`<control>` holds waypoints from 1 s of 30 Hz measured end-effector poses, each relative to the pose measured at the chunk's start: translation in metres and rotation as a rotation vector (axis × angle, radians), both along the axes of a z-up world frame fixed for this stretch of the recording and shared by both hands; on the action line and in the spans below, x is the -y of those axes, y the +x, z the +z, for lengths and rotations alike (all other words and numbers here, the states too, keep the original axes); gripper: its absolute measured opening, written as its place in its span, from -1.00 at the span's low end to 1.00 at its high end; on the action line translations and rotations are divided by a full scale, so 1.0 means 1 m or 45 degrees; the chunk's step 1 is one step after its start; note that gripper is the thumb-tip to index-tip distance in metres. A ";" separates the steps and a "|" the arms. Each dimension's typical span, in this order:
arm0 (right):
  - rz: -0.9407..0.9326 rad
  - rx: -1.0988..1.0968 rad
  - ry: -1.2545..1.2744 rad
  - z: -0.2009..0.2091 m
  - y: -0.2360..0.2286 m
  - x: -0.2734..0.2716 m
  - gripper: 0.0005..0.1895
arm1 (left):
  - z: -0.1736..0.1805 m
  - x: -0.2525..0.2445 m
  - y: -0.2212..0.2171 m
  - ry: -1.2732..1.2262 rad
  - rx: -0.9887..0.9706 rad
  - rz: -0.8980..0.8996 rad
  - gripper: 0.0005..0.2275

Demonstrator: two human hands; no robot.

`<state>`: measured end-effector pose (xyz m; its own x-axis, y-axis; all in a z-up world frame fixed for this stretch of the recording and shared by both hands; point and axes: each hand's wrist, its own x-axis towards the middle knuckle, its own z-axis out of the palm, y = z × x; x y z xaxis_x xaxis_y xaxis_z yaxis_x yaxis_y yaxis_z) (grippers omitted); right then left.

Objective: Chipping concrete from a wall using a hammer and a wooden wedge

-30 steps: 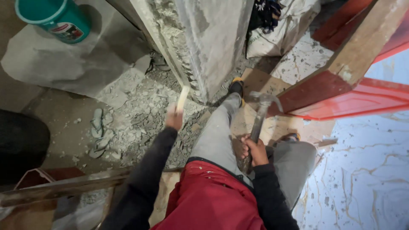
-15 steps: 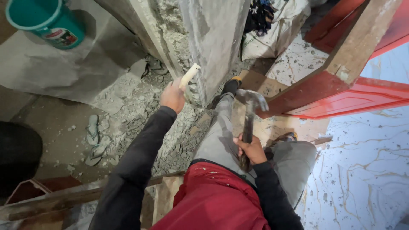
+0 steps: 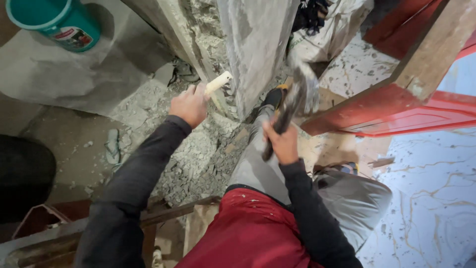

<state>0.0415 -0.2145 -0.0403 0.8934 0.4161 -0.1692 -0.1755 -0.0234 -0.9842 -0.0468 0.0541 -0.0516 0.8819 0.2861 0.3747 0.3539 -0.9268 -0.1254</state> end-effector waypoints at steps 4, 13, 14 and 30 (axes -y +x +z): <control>-0.099 -0.122 0.437 0.022 -0.009 -0.046 -0.82 | 0.011 -0.011 0.006 0.074 -0.064 -0.053 -0.65; 0.005 -0.401 0.095 -0.074 -0.066 -0.093 -0.76 | 0.046 -0.010 0.023 -0.304 -0.540 0.200 -0.66; -0.002 -0.410 0.097 -0.063 -0.064 -0.092 -0.76 | 0.046 -0.010 0.023 -0.301 -0.550 0.194 -0.66; 0.076 -0.334 0.058 -0.042 -0.060 -0.090 -0.74 | 0.070 0.001 0.025 -0.440 -0.666 0.256 -0.56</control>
